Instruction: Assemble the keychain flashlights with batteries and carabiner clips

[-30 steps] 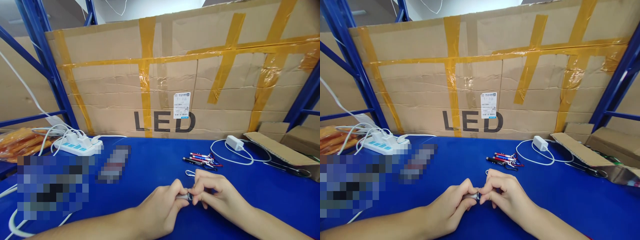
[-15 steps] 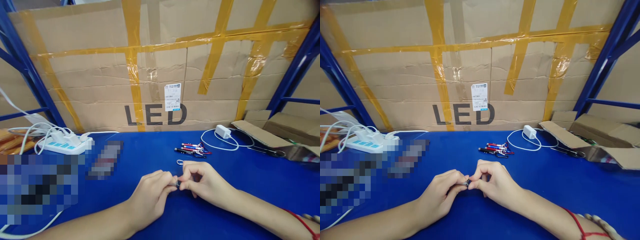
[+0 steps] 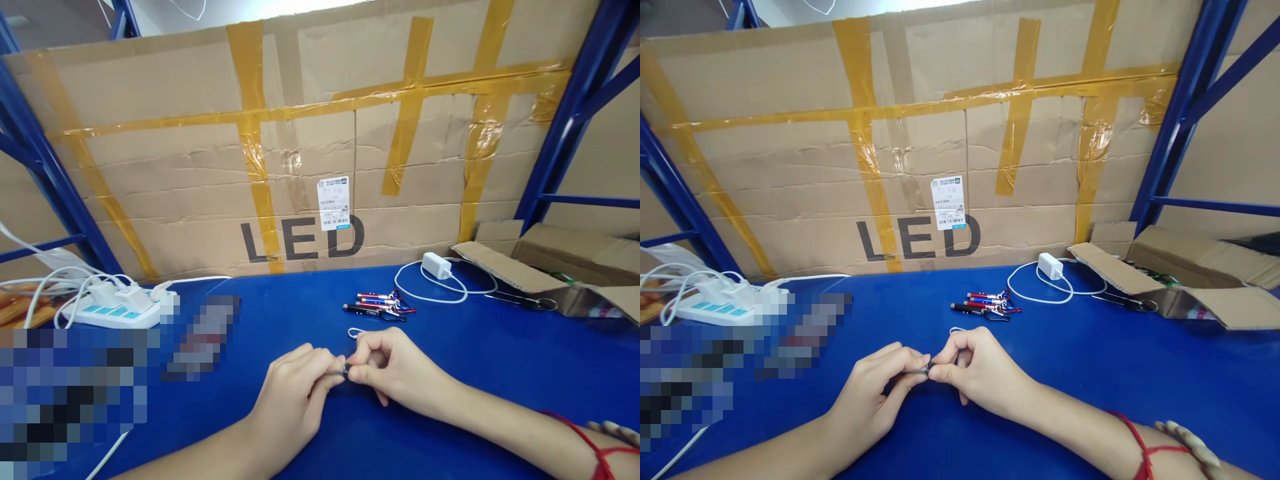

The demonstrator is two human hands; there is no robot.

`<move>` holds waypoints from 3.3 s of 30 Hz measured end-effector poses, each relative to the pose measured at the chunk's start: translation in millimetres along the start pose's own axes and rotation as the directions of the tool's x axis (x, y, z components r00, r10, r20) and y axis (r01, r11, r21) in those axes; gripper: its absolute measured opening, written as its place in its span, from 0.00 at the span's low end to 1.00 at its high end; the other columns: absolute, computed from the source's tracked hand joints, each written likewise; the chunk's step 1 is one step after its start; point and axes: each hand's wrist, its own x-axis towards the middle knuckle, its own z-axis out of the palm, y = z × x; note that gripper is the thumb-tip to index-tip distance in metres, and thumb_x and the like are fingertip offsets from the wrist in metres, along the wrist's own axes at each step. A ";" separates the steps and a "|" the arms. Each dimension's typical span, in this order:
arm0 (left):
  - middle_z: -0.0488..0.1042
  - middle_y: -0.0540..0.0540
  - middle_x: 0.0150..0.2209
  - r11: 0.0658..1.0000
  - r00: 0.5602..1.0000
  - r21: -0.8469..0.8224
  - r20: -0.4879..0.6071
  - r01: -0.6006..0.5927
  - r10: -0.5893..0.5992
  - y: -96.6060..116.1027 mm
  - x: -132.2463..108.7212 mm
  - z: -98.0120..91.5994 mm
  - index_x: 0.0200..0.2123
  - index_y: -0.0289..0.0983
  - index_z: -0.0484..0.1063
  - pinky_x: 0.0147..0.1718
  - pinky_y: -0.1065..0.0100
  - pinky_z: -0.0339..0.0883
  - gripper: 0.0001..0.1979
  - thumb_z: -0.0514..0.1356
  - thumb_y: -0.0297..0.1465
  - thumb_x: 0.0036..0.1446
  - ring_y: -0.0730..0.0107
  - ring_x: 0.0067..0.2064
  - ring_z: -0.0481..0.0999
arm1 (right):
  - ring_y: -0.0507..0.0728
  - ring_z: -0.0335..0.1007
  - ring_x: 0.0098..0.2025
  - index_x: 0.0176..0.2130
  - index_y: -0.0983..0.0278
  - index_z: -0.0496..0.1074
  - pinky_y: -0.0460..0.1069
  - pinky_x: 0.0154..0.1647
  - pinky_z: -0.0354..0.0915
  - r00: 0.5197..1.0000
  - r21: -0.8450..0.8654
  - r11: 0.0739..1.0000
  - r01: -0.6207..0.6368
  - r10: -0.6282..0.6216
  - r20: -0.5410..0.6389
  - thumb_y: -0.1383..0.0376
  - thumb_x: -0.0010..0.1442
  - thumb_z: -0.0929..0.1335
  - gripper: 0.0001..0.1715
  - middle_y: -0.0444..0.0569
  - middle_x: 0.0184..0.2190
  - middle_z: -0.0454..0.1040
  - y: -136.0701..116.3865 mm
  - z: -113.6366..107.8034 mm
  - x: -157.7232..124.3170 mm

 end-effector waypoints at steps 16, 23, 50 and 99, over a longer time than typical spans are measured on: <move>0.75 0.50 0.30 0.943 0.972 -0.244 0.119 0.227 -0.203 2.5 1.1 -3.1 0.37 0.38 0.69 0.25 0.77 0.66 0.05 0.54 0.29 0.60 0.74 0.27 0.73 | 0.44 0.56 0.12 0.24 0.67 0.66 0.39 0.13 0.47 0.990 0.080 0.995 -0.061 0.051 0.130 0.52 0.41 0.74 0.23 0.36 0.09 0.62 -0.1 -10.1 3.0; 0.76 0.48 0.40 0.968 0.996 -0.244 0.079 0.064 -0.046 4.4 5.4 -7.1 0.45 0.41 0.69 0.40 0.76 0.66 0.12 0.53 0.24 0.59 0.72 0.40 0.75 | 0.43 0.54 0.13 0.21 0.66 0.61 0.39 0.13 0.46 0.989 0.111 0.990 -0.086 0.071 0.132 0.50 0.40 0.74 0.26 0.36 0.11 0.61 -2.2 -6.0 1.9; 0.72 0.53 0.25 0.939 0.949 -0.164 0.144 0.303 -0.281 3.2 4.6 -6.0 0.43 0.41 0.67 0.26 0.76 0.60 0.10 0.49 0.31 0.63 0.75 0.26 0.70 | 0.42 0.52 0.14 0.28 0.66 0.66 0.42 0.15 0.43 0.999 0.083 0.997 0.010 -0.007 -0.045 0.47 0.42 0.72 0.26 0.35 0.19 0.60 -10.3 -3.9 4.7; 0.77 0.54 0.30 0.915 0.922 -0.186 0.226 0.356 -0.313 4.1 5.6 -6.7 0.45 0.43 0.67 0.31 0.75 0.62 0.10 0.51 0.33 0.62 0.71 0.30 0.76 | 0.41 0.60 0.16 0.27 0.66 0.72 0.39 0.11 0.57 0.984 -0.002 0.985 0.171 -0.171 -0.046 0.52 0.46 0.72 0.20 0.44 0.32 0.64 0.4 -6.3 9.1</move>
